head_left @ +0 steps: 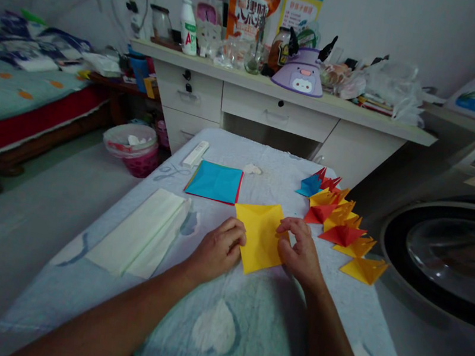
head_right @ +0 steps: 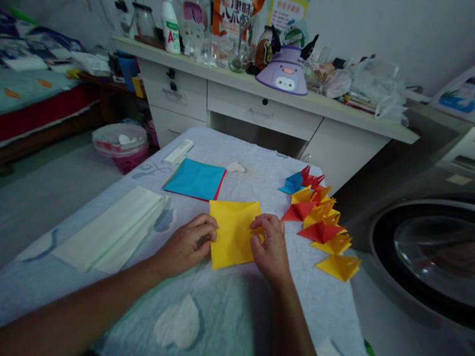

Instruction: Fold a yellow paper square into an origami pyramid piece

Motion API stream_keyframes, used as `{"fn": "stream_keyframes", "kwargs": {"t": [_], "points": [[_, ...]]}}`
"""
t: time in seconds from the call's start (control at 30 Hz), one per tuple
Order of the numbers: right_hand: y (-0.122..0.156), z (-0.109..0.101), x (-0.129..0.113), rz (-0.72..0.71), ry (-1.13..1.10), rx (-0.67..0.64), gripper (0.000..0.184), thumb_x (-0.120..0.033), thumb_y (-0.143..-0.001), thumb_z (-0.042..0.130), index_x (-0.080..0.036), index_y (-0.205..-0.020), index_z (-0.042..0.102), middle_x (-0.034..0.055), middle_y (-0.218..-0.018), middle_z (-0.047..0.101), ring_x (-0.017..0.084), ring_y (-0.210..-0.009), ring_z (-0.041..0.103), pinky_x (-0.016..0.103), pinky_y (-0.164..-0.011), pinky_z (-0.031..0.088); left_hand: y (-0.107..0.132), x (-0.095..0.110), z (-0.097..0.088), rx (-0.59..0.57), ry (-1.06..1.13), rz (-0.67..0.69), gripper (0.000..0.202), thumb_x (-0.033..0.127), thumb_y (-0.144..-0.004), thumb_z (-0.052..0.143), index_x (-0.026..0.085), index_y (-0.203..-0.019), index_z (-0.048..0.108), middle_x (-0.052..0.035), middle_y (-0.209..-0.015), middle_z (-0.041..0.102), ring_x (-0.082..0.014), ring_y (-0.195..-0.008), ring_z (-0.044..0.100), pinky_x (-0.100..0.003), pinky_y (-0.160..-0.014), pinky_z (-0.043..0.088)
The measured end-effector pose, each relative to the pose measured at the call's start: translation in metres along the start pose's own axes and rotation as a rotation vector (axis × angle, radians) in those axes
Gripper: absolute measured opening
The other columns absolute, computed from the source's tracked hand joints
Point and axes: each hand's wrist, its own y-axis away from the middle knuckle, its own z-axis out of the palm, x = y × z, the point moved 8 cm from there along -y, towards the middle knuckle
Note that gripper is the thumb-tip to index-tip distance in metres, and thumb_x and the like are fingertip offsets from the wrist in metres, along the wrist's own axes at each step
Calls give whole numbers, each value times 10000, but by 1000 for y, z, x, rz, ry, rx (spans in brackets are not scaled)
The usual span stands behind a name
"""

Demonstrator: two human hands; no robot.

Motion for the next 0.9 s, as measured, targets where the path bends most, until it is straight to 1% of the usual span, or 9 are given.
{"fn": "stream_keyframes", "kwargs": {"t": [0.13, 0.2, 0.27, 0.33, 0.47, 0.63, 0.73, 0.83, 0.9], "points": [[4, 10, -14, -65, 14, -126, 142, -264, -809, 549, -208, -923, 612, 88, -1166, 568, 254, -1157, 484, 418, -1019, 355, -4, -8, -5, 32, 44, -21, 225, -11, -677, 453, 186, -766, 519, -37, -1002, 556, -147, -994, 562, -271, -885, 467], [8, 17, -20, -105, 49, -198, 252, -360, -802, 615, -213, -1007, 608, 101, -1255, 533, 274, -1229, 437, 441, -1053, 326, -6, -10, -7, 46, 57, -19, 215, -9, -672, 453, 184, -749, 513, -45, -1017, 554, -151, -1004, 561, -272, -880, 467], [11, 24, -23, -150, 106, -247, 427, -451, -755, 681, -212, -1093, 579, 125, -1326, 491, 306, -1282, 389, 478, -1073, 299, -6, -11, -9, 63, 73, -15, 208, -4, -671, 455, 185, -742, 504, -49, -1028, 556, -160, -1021, 556, -282, -886, 460], [13, 29, -23, -188, 176, -252, 563, -474, -691, 732, -199, -1145, 545, 160, -1370, 455, 345, -1306, 359, 524, -1080, 272, -7, -12, -13, 84, 106, -7, 201, 1, -666, 464, 187, -735, 492, -50, -1028, 559, -171, -1028, 551, -294, -889, 452], [16, 34, -15, -206, 276, -203, 608, -301, -640, 724, -177, -1190, 495, 197, -1421, 409, 383, -1339, 315, 559, -1092, 233, -9, -16, -20, 134, 200, 5, 201, 4, -641, 467, 190, -719, 469, -46, -1002, 557, -184, -1005, 544, -308, -891, 430], [15, 37, -3, -170, 321, -196, 530, -83, -586, 566, -174, -1106, 524, 171, -1401, 448, 347, -1344, 323, 529, -1084, 262, -9, -23, -24, 172, 307, -1, 294, 10, -611, 431, 196, -831, 490, -39, -975, 536, -184, -978, 531, -310, -879, 426], [11, 34, 0, -145, 315, -187, 405, -39, -573, 518, -191, -944, 573, 141, -1358, 495, 330, -1317, 355, 518, -1058, 297, -9, -24, -22, 160, 311, -15, 404, 9, -595, 425, 196, -944, 506, -44, -1001, 522, -189, -979, 526, -317, -872, 443], [7, 29, -1, -132, 294, -148, 259, -47, -611, 516, -202, -808, 578, 118, -1309, 537, 316, -1268, 401, 511, -1030, 323, -9, -19, -19, 141, 217, 0, 508, -18, -566, 421, 196, -1018, 515, -55, -1066, 497, -203, -1082, 501, -353, -974, 421], [6, 26, -4, -143, 273, -119, 227, -46, -623, 518, -205, -775, 575, 109, -1276, 562, 305, -1235, 429, 498, -1015, 335, -9, -15, -16, 117, 140, 7, 574, -40, -561, 424, 201, -1075, 510, -68, -1137, 460, -216, -1179, 460, -381, -1049, 385]]}}
